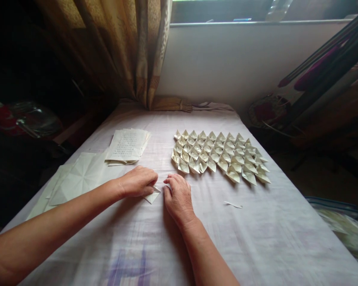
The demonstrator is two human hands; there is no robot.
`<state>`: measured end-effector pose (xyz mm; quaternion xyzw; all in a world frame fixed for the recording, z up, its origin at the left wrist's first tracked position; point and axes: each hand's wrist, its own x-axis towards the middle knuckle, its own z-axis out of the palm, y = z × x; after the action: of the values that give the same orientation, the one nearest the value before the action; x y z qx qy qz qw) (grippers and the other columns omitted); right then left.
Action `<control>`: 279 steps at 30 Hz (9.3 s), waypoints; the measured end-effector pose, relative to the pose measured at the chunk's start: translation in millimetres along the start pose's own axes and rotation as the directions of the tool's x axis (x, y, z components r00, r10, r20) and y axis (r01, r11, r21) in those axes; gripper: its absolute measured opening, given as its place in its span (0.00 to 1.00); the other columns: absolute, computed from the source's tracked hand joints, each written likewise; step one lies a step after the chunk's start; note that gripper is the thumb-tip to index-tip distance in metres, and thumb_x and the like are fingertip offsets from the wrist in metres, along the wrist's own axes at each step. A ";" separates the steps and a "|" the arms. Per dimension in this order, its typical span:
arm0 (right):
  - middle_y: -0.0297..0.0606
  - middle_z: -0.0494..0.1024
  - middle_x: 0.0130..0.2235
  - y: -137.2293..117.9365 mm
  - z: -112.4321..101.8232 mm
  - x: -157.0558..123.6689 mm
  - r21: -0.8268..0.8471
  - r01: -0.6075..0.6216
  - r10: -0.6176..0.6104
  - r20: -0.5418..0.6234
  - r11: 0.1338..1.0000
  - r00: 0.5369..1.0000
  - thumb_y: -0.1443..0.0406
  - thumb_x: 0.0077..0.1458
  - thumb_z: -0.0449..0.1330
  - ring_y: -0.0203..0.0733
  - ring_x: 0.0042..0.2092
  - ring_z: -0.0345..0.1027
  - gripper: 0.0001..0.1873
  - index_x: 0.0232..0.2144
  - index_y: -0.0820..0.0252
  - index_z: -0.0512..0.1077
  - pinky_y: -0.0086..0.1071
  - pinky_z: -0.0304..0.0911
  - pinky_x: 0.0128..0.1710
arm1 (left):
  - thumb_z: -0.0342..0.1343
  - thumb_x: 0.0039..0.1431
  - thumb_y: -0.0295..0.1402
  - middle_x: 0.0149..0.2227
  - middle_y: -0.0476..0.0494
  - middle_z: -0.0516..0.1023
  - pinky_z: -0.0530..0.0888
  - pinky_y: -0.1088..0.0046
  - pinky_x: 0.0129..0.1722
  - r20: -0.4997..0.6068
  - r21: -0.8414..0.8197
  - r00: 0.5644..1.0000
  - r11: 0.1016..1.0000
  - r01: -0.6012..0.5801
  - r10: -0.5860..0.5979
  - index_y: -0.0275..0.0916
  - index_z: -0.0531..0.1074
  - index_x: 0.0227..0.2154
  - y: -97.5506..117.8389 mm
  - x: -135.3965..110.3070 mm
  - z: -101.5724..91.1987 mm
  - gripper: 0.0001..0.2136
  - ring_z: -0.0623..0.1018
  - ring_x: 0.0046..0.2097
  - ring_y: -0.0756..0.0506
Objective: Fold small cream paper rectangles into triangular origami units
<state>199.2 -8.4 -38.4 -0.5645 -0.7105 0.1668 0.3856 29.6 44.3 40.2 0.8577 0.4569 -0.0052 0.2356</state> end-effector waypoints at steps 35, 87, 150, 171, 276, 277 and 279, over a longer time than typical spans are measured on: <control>0.34 0.78 0.35 -30.2 0.5 -20.4 -0.127 0.286 -0.257 0.205 0.950 0.944 0.66 0.60 0.59 0.40 0.38 0.66 0.05 0.32 0.55 0.75 0.32 0.57 0.40 | 0.54 0.62 0.31 0.39 0.45 0.76 0.69 0.65 0.44 -0.547 0.027 0.837 0.998 0.048 -0.026 0.41 0.73 0.32 -14.2 -89.6 74.3 0.04 0.72 0.43 0.43; 0.37 0.73 0.45 -27.4 3.0 12.8 -0.163 0.002 0.044 0.277 0.987 0.960 0.60 0.43 0.71 0.49 0.48 0.65 0.09 0.26 0.54 0.75 0.42 0.54 0.46 | 0.55 0.61 0.30 0.56 0.42 0.70 0.63 0.54 0.56 -0.501 -0.069 0.849 0.985 0.155 -0.169 0.46 0.75 0.43 -18.0 -78.7 77.4 0.10 0.66 0.59 0.38; 0.37 0.75 0.27 -37.4 -11.8 1.1 0.219 0.266 -0.275 0.010 0.939 0.961 0.70 0.59 0.55 0.37 0.30 0.68 0.09 0.27 0.58 0.71 0.30 0.64 0.30 | 0.57 0.60 0.42 0.29 0.45 0.74 0.72 0.73 0.35 -0.423 -0.798 0.889 0.539 -0.271 -0.178 0.37 0.77 0.28 -4.6 -49.1 56.7 0.14 0.73 0.33 0.49; 0.36 0.75 0.26 -35.5 -7.9 -0.4 0.185 0.273 -0.272 -0.032 0.944 0.962 0.69 0.62 0.54 0.37 0.28 0.68 0.09 0.30 0.58 0.72 0.30 0.62 0.28 | 0.57 0.58 0.47 0.24 0.49 0.74 0.66 0.78 0.24 -0.228 -0.932 0.916 0.346 -0.108 -0.329 0.37 0.73 0.35 -5.6 -50.5 59.7 0.16 0.73 0.27 0.50; 0.38 0.78 0.31 -29.2 9.2 -10.5 -0.168 0.133 -0.132 0.016 0.977 0.991 0.73 0.52 0.52 0.42 0.33 0.69 0.12 0.36 0.58 0.72 0.31 0.59 0.34 | 0.50 0.58 0.24 0.35 0.46 0.77 0.72 0.67 0.41 -0.562 -0.080 0.826 0.997 0.006 -0.050 0.41 0.70 0.37 -3.7 -53.3 71.1 0.08 0.75 0.39 0.44; 0.38 0.78 0.31 -28.2 9.0 -10.4 -0.169 0.130 -0.128 0.020 0.977 0.992 0.73 0.51 0.53 0.42 0.33 0.69 0.12 0.36 0.57 0.72 0.31 0.60 0.35 | 0.51 0.58 0.26 0.35 0.46 0.77 0.71 0.67 0.41 -0.558 -0.091 0.828 0.996 0.009 -0.058 0.41 0.70 0.37 -2.8 -53.6 70.4 0.07 0.75 0.39 0.44; 0.38 0.78 0.31 -26.3 8.1 -10.2 -0.170 0.129 -0.124 0.040 0.977 0.991 0.72 0.51 0.55 0.42 0.33 0.69 0.11 0.35 0.57 0.73 0.32 0.60 0.34 | 0.55 0.58 0.30 0.35 0.46 0.77 0.71 0.67 0.41 -0.550 -0.098 0.832 0.995 0.024 -0.074 0.41 0.70 0.37 -0.4 -53.9 69.5 0.04 0.75 0.39 0.43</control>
<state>176.2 -24.4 -29.5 -0.5466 -0.7624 0.0883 0.3348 12.3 -26.0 -9.7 0.7995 0.5272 0.2566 0.1302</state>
